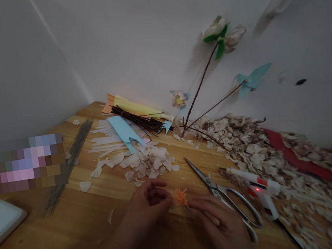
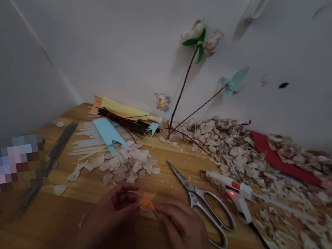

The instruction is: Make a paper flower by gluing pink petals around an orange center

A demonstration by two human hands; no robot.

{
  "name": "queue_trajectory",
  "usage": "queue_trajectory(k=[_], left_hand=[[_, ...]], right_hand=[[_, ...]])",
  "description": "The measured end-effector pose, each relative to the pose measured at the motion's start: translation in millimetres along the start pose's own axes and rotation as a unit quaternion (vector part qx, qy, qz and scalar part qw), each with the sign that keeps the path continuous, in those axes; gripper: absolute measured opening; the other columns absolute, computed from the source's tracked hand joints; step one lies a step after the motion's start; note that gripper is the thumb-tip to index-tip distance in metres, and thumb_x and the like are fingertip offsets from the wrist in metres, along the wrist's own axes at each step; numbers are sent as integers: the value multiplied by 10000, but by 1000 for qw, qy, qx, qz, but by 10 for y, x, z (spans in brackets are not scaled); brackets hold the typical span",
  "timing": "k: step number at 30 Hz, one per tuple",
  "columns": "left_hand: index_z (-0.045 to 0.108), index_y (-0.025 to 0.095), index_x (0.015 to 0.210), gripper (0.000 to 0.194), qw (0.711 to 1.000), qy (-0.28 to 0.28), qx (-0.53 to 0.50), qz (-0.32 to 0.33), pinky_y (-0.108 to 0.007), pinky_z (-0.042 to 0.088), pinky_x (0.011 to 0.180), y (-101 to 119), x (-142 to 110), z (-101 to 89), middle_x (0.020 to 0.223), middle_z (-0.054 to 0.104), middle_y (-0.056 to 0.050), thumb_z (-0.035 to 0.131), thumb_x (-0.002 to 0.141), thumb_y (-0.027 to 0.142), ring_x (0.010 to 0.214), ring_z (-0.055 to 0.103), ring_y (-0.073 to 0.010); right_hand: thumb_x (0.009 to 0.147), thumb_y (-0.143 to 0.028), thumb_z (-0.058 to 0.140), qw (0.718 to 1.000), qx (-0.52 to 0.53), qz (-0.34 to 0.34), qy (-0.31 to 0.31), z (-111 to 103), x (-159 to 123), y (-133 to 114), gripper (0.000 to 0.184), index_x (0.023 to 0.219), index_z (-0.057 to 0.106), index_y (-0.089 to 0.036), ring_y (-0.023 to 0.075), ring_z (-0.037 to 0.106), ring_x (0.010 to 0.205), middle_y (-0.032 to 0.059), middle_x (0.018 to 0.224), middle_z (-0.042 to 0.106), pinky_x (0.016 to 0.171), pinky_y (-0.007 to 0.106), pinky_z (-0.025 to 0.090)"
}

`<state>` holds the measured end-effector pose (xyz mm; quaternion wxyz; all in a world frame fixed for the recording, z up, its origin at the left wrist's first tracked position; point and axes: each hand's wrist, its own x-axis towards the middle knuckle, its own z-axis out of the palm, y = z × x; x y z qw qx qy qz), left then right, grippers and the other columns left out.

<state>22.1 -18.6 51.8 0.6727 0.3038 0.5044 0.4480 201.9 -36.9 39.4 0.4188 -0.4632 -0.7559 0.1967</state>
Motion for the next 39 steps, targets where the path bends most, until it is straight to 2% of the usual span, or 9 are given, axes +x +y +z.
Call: queue_trajectory(k=[10, 17, 24, 28, 34, 39], left_hand=[[549, 172, 792, 348, 1000, -2, -2, -7, -218, 371, 532, 7, -3, -10, 613, 610, 46, 714, 486, 184, 566, 584, -118], [568, 171, 818, 386, 1000, -7, -26, 1, -222, 383, 540, -98, 47, -52, 631, 618, 36, 748, 478, 202, 565, 594, -120], [573, 164, 823, 382, 999, -14, -27, 10, -217, 398, 530, -93, 36, -55, 634, 619, 27, 762, 493, 199, 583, 590, -124], [576, 164, 831, 367, 999, -13, -43, 13, -221, 433, 537, -87, 32, -45, 653, 642, 14, 750, 513, 216, 596, 618, -136], [553, 179, 871, 320, 994, -39, -93, -41, -280, 500, 472, -31, -20, -34, 712, 661, -27, 686, 596, 276, 702, 641, -219], [547, 170, 911, 284, 989, -55, -134, -38, -293, 529, 485, -31, -46, -39, 754, 642, -32, 645, 659, 254, 724, 644, -210]], right_hand=[[827, -139, 550, 996, -50, -75, 2, 9, -1, 4, 169, 885, 657, -255, 125, 651, 740, -9, 807, 692, 667, 201, 527], [834, -146, 547, 996, -54, -74, -2, 19, -1, 4, 158, 891, 656, -245, 118, 650, 746, -5, 816, 691, 669, 189, 527], [821, -139, 550, 996, -59, -72, 1, -3, 1, -6, 169, 880, 669, -244, 128, 656, 734, -1, 802, 699, 661, 200, 533], [806, -133, 555, 998, -34, -46, -3, 6, 1, -12, 183, 867, 682, -250, 133, 659, 754, 2, 811, 704, 680, 202, 532], [754, -154, 602, 996, 73, 54, 15, 45, 31, -27, 185, 787, 721, -292, 130, 667, 693, -16, 738, 709, 623, 179, 538], [680, -191, 663, 976, 149, 153, 44, 87, 42, -26, 129, 686, 736, -298, 147, 676, 657, -8, 691, 718, 597, 195, 545]])
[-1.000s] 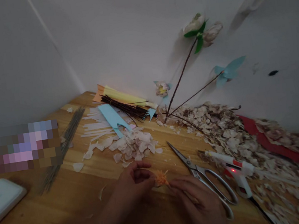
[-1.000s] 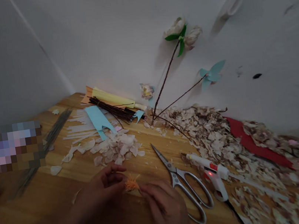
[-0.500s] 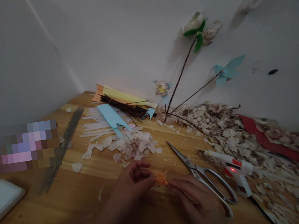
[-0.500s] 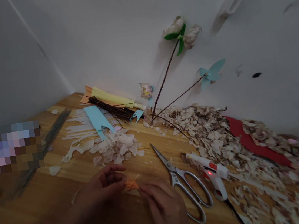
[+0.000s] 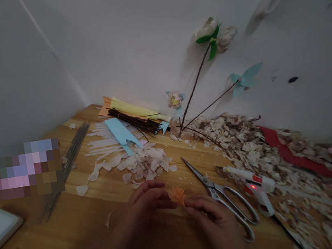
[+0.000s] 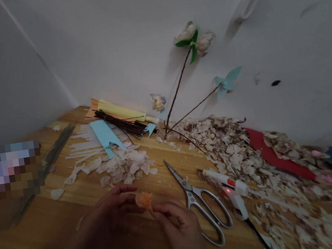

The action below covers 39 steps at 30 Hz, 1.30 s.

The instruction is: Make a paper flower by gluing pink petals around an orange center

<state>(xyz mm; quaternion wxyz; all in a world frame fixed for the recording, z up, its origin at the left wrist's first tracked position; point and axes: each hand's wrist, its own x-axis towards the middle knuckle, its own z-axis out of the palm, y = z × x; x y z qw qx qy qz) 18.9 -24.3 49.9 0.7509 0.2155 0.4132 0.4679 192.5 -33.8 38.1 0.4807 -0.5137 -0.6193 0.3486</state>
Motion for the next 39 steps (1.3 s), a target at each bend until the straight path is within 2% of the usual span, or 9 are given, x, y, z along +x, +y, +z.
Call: queue_trajectory(k=[5, 8, 13, 18, 28, 34, 39], left_hand=[[543, 176, 923, 399, 999, -14, 52, 9, -275, 519, 509, -87, 57, -56, 787, 648, -26, 748, 585, 230, 759, 656, -218], [538, 183, 902, 426, 996, -22, 75, 36, -265, 503, 544, -135, 100, -77, 745, 661, -15, 778, 554, 241, 743, 662, -204], [529, 177, 879, 454, 992, 0, 103, 68, -245, 481, 560, -160, 110, -57, 704, 682, -6, 802, 521, 236, 664, 647, -158], [529, 158, 929, 459, 988, 4, 134, 75, -217, 447, 484, -175, 67, -22, 725, 700, -29, 786, 563, 265, 586, 608, -132], [548, 175, 910, 408, 988, 15, 126, 87, -231, 474, 564, -221, 50, -43, 710, 697, -10, 782, 585, 252, 660, 637, -149], [502, 202, 954, 519, 990, 37, 120, 58, -248, 464, 427, -220, 18, -11, 705, 707, -8, 790, 548, 349, 576, 631, -182], [493, 201, 1008, 541, 989, 58, 119, 59, -248, 477, 536, -201, -6, 18, 721, 740, -19, 792, 567, 298, 654, 673, -187]], right_hand=[[629, -227, 692, 996, 64, 58, 8, 38, 16, 24, 68, 642, 740, -274, 177, 683, 621, 10, 656, 725, 560, 229, 549], [608, -230, 707, 996, 75, 54, 13, 46, 21, 26, 55, 624, 738, -272, 178, 679, 596, 8, 630, 721, 540, 232, 544], [630, -243, 713, 996, 80, 48, 13, 50, 9, 14, 48, 638, 740, -281, 168, 676, 593, 3, 628, 719, 534, 218, 539], [649, -212, 697, 997, 72, 27, 8, 53, 8, 6, 86, 664, 740, -285, 156, 680, 629, -6, 663, 724, 570, 207, 543], [664, -166, 663, 999, 35, -30, 20, 48, -3, -46, 126, 672, 734, -270, 165, 675, 608, 0, 647, 717, 562, 232, 559], [703, -168, 659, 998, 22, -56, 16, 47, -14, -62, 126, 705, 733, -270, 156, 673, 624, 2, 666, 713, 568, 212, 556], [721, -176, 642, 997, -5, -68, 23, 45, -20, -64, 129, 716, 731, -269, 162, 675, 634, 6, 683, 711, 559, 212, 558]])
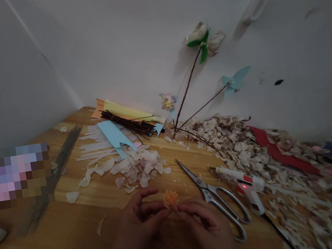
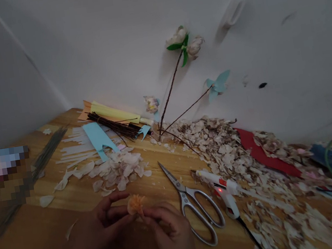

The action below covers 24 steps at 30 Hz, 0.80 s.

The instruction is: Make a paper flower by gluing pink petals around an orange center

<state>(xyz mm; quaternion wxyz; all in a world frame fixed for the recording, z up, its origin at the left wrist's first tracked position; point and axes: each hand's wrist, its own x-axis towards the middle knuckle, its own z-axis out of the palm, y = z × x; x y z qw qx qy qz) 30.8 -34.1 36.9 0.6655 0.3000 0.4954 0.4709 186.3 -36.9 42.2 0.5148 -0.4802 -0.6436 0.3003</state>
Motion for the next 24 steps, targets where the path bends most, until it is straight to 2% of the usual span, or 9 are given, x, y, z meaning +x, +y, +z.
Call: queue_trajectory(k=[2, 7, 13, 17, 24], left_hand=[[489, 200, 1018, 539, 1000, 1, -5, 2, -247, 483, 558, 5, -8, 8, 727, 744, -17, 789, 576, 272, 662, 673, -179], [444, 202, 1058, 568, 1000, 2, -6, 0, -238, 461, 436, -15, -29, 21, 754, 745, -30, 770, 600, 281, 600, 652, -184], [474, 212, 1029, 544, 999, 23, -7, 36, -227, 466, 520, -37, -46, 26, 686, 737, 4, 786, 584, 241, 613, 662, -163], [469, 238, 1028, 522, 998, 10, -14, 52, -238, 481, 557, -69, -45, 20, 688, 737, 21, 773, 604, 234, 604, 669, -156], [476, 247, 1035, 510, 998, 17, -20, 52, -230, 489, 575, -33, -89, 18, 689, 735, 29, 749, 609, 188, 616, 670, -146]], right_hand=[[735, -181, 633, 1000, -20, 4, -11, -10, -12, 6, 133, 730, 727, -276, 159, 675, 655, 1, 704, 711, 575, 208, 555], [754, -164, 618, 998, -55, -21, -32, -33, -58, 43, 146, 763, 713, -275, 154, 672, 682, -4, 734, 705, 604, 210, 551], [758, -122, 605, 995, -63, -71, -26, -35, -78, 66, 187, 812, 697, -276, 142, 668, 693, -6, 752, 694, 604, 200, 547], [772, -138, 598, 992, -76, -98, -33, -47, -69, 43, 178, 825, 693, -280, 143, 661, 673, -6, 740, 685, 587, 200, 542], [774, -92, 572, 984, -103, -131, -60, -80, -51, 9, 204, 843, 663, -260, 128, 648, 671, -14, 745, 675, 588, 187, 526]])
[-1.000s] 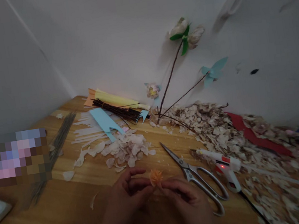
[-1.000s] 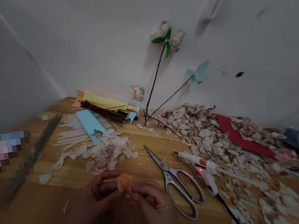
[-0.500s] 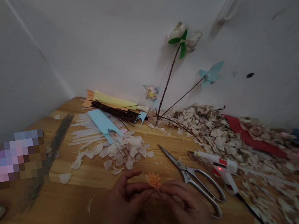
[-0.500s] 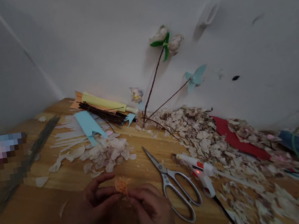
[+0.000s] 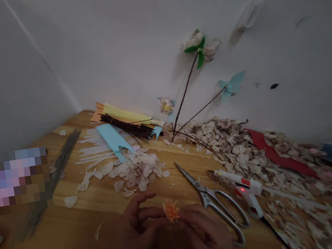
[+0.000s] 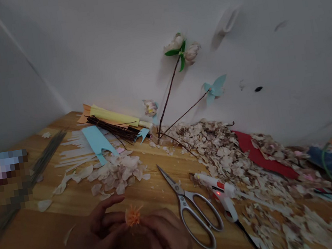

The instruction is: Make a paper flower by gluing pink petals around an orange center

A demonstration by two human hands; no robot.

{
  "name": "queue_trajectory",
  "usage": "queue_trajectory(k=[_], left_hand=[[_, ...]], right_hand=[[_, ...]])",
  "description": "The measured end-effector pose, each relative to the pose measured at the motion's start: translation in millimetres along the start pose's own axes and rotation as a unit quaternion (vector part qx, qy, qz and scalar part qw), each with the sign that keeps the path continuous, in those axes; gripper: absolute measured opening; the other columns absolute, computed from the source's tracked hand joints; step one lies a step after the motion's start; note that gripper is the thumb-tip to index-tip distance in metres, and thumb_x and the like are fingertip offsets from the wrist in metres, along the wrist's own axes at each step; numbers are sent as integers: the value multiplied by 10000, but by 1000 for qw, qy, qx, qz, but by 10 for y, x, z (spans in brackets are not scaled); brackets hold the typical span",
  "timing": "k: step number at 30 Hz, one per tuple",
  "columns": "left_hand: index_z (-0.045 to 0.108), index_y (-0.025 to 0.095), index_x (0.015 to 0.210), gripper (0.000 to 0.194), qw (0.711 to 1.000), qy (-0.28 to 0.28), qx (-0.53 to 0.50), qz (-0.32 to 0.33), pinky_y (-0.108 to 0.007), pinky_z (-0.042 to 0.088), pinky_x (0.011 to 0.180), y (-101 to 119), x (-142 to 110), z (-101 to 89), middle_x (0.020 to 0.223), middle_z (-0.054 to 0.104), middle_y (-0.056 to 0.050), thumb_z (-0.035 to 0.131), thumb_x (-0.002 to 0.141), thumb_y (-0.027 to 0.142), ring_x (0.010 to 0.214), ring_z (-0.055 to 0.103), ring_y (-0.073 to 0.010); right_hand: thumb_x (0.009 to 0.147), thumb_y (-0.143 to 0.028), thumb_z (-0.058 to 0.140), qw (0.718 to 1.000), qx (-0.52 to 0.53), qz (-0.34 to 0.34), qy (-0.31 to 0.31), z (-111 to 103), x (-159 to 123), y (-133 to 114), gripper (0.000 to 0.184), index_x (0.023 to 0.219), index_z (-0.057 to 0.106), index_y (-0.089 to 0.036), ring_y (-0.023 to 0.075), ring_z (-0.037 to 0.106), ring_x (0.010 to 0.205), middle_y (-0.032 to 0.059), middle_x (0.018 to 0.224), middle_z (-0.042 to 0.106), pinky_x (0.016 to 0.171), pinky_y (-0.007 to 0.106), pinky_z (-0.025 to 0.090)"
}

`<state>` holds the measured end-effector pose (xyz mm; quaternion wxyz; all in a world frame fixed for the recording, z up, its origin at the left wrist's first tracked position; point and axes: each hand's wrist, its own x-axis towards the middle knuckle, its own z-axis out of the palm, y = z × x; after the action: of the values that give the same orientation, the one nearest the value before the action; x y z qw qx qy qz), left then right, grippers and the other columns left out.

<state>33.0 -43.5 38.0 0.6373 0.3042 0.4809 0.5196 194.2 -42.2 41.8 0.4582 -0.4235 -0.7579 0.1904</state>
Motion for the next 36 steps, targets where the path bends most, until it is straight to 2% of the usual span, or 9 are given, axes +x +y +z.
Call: queue_trajectory(k=[4, 7, 12, 15, 19, 24, 26, 30, 36], left_hand=[[516, 244, 1065, 518, 999, 9, 51, 16, -198, 448, 498, 62, -9, -5, 628, 714, 39, 749, 603, 206, 598, 661, -147], [506, 238, 1133, 553, 997, -5, 67, 47, -194, 456, 523, 65, 1, -17, 641, 717, 30, 736, 631, 213, 626, 658, -142], [491, 240, 1186, 575, 997, -25, 60, 45, -201, 460, 513, 28, 8, -40, 657, 707, 37, 718, 658, 214, 599, 643, -134], [516, 239, 1155, 555, 996, -33, 33, 80, -201, 477, 559, 2, 14, -39, 635, 705, 46, 717, 640, 184, 615, 645, -127], [565, 270, 1098, 511, 993, -15, 25, 114, -176, 472, 550, -53, 25, -40, 598, 677, 77, 712, 625, 144, 593, 633, -104], [546, 308, 1162, 545, 982, -25, 69, 173, -179, 456, 570, -87, 59, -96, 654, 691, 72, 704, 658, 173, 641, 621, -106], [508, 312, 1215, 579, 980, -38, 112, 162, -188, 457, 611, -60, 71, -119, 660, 690, 73, 691, 682, 181, 684, 616, -112], [440, 290, 1289, 638, 977, -59, 166, 123, -209, 453, 634, -24, 97, -137, 710, 695, 57, 682, 703, 217, 678, 600, -118], [483, 310, 1252, 550, 966, -59, 183, 173, -228, 465, 603, -35, 98, -103, 800, 697, 22, 646, 729, 267, 659, 608, -131]], right_hand=[[770, -76, 567, 999, -23, -30, -2, -5, 6, -6, 224, 877, 650, -254, 128, 646, 685, -8, 764, 680, 601, 191, 524], [773, -65, 560, 999, -31, -38, 2, -6, -8, -6, 222, 879, 645, -240, 125, 643, 685, -4, 760, 676, 606, 188, 521], [777, -46, 547, 999, -29, -42, -2, -4, -26, 7, 243, 897, 627, -241, 118, 637, 698, -9, 772, 668, 614, 185, 512], [789, -61, 543, 998, -25, -49, 0, 0, -16, 14, 220, 892, 619, -241, 114, 630, 685, -12, 762, 659, 604, 181, 507], [794, -64, 539, 998, -24, -60, -6, -1, -5, 24, 208, 899, 610, -229, 112, 629, 694, -6, 766, 656, 613, 177, 506], [789, -72, 544, 998, -20, -55, -13, -8, -17, 28, 199, 883, 618, -232, 107, 626, 677, -11, 753, 655, 605, 164, 497], [786, -80, 552, 999, -10, -40, -12, -9, -19, 26, 197, 874, 629, -239, 106, 625, 679, -15, 753, 657, 612, 159, 494], [758, -85, 576, 998, 47, 34, -6, 14, 1, 29, 188, 790, 651, -255, 105, 624, 670, -29, 723, 658, 602, 146, 487], [666, -135, 637, 967, 175, 181, 36, 119, 33, 43, 145, 637, 696, -264, 127, 628, 623, -27, 638, 672, 568, 166, 484]])
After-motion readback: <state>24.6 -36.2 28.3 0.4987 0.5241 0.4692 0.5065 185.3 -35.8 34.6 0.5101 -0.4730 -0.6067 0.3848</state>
